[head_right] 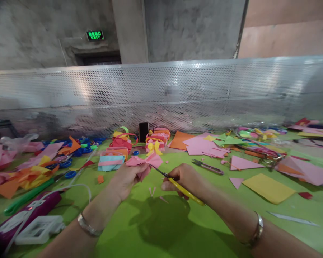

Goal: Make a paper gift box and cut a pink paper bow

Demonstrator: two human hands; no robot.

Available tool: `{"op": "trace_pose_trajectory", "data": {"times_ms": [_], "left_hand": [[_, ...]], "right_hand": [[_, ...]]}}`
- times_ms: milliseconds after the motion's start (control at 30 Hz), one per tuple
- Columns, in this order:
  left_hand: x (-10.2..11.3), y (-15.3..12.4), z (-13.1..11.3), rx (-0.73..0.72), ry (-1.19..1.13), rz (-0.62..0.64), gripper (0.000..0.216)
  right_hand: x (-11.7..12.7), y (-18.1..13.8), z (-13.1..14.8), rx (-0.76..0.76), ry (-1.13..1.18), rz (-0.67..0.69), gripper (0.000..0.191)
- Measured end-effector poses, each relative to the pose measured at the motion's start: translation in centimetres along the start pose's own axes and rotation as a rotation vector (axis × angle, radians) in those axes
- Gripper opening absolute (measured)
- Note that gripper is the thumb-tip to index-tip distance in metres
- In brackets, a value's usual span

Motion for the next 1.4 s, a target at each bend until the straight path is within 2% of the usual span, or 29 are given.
{"op": "trace_pose_trajectory", "data": {"times_ms": [167, 333, 533, 900, 1133, 1400], "left_hand": [[-0.1, -0.1, -0.1, 0.020, -0.047, 0.019, 0.023], [0.5, 0.0, 0.6, 0.127, -0.208, -0.096, 0.009], [0.2, 0.0, 0.6, 0.153, -0.303, -0.114, 0.005], [-0.9, 0.1, 0.7, 0.196, -0.446, 0.008, 0.018], [-0.5, 0.5, 1.3, 0.171, -0.376, 0.031, 0.005], [-0.6, 0.6, 1.1, 0.139, -0.398, 0.033, 0.008]], "right_hand": [[0.1, 0.1, 0.1, 0.002, -0.027, 0.001, 0.035], [0.0, 0.2, 0.2, 0.012, -0.076, -0.001, 0.031], [-0.5, 0.0, 0.5, 0.066, -0.037, 0.051, 0.031], [-1.1, -0.4, -0.2, -0.005, 0.072, 0.098, 0.039], [-1.2, -0.3, -0.3, -0.012, 0.065, 0.090, 0.036], [-0.8, -0.6, 0.7, 0.026, 0.052, 0.042, 0.031]]}}
Point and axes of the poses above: each hand's wrist, its own y-axis towards the middle knuckle, its own x-axis out of the back of the hand, z = x × y, the point moved 7 cm from there along y, towards the middle knuckle, and after that the axes turned 3 degrees about -y, right-handed, at the moved point
